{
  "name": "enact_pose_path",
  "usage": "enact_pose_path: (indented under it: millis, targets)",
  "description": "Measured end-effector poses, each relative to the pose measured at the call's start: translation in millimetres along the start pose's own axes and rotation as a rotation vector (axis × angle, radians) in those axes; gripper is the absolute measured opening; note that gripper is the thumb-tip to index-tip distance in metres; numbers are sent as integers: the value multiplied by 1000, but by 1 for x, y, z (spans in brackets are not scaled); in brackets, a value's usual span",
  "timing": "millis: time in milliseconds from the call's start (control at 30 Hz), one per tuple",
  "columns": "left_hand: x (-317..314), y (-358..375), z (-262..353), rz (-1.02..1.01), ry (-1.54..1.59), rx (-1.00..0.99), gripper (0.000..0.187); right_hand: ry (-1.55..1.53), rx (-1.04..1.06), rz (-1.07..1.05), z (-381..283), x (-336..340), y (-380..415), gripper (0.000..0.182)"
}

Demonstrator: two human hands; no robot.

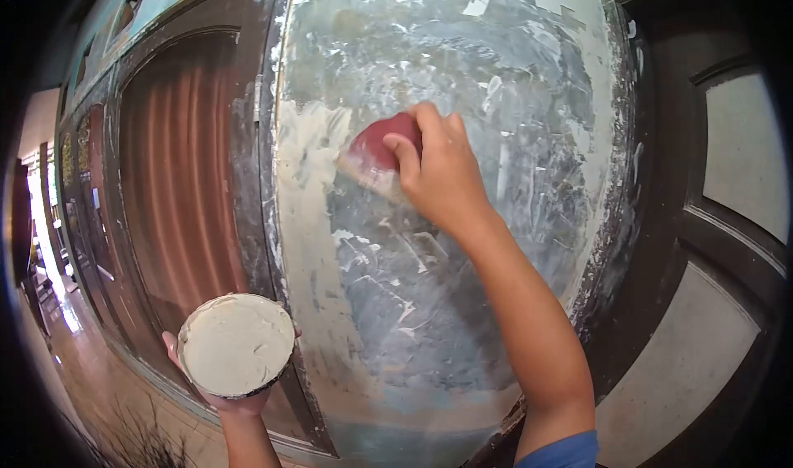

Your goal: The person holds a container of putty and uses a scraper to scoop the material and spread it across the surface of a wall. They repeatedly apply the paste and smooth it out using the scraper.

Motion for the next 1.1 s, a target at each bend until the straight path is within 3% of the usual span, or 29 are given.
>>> enact_pose_path:
  millis: [100,133,200,267,467,533,667,733,767,833,867,900,1100]
  targets:
    - [10,-14,-23,-127,-53,136,103,-437,-299,-411,-4,3,28,26]
    - [5,-20,-36,-40,-12,145,106,-434,-307,-414,-2,7,35,26]
    - [1,-24,-60,51,32,166,109,-735,-554,-760,-2,-6,68,30]
    - [-14,-26,-88,-130,-91,338,111,-746,-573,-875,-1,-7,87,33]
    - [-31,-20,-129,-170,38,454,113,-700,-629,-1169,11,-12,136,33]
    - [-31,-17,-132,-161,38,483,111,-531,-573,-1244,20,-3,140,33]
    - [-23,-12,-136,-143,6,478,109,-408,-530,-1097,34,30,124,32]
    - [-29,-8,-134,-104,72,434,107,-250,-346,-909,30,52,102,22]
    - [-31,-8,-132,-101,73,432,107,-253,-345,-911,28,58,101,22]
    - [-34,-5,-128,-143,9,415,97,-163,96,-639,0,80,79,11]
    - [-34,-5,-127,-134,13,412,97,-172,96,-646,-5,84,79,11]
    - [-33,-6,-126,-115,18,393,96,-119,223,-641,-18,90,74,13]
    - [-38,-6,-120,-189,11,332,92,-129,221,-624,-54,100,87,13]
Point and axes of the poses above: each hand's wrist, its own y-axis away from the middle knuckle, its own x-axis out of the back of the hand, z = x × y, the point moved 6 cm from there along -y, towards the middle knuckle, and after that the axes turned 15 degrees about x, right-handed, at the moved point
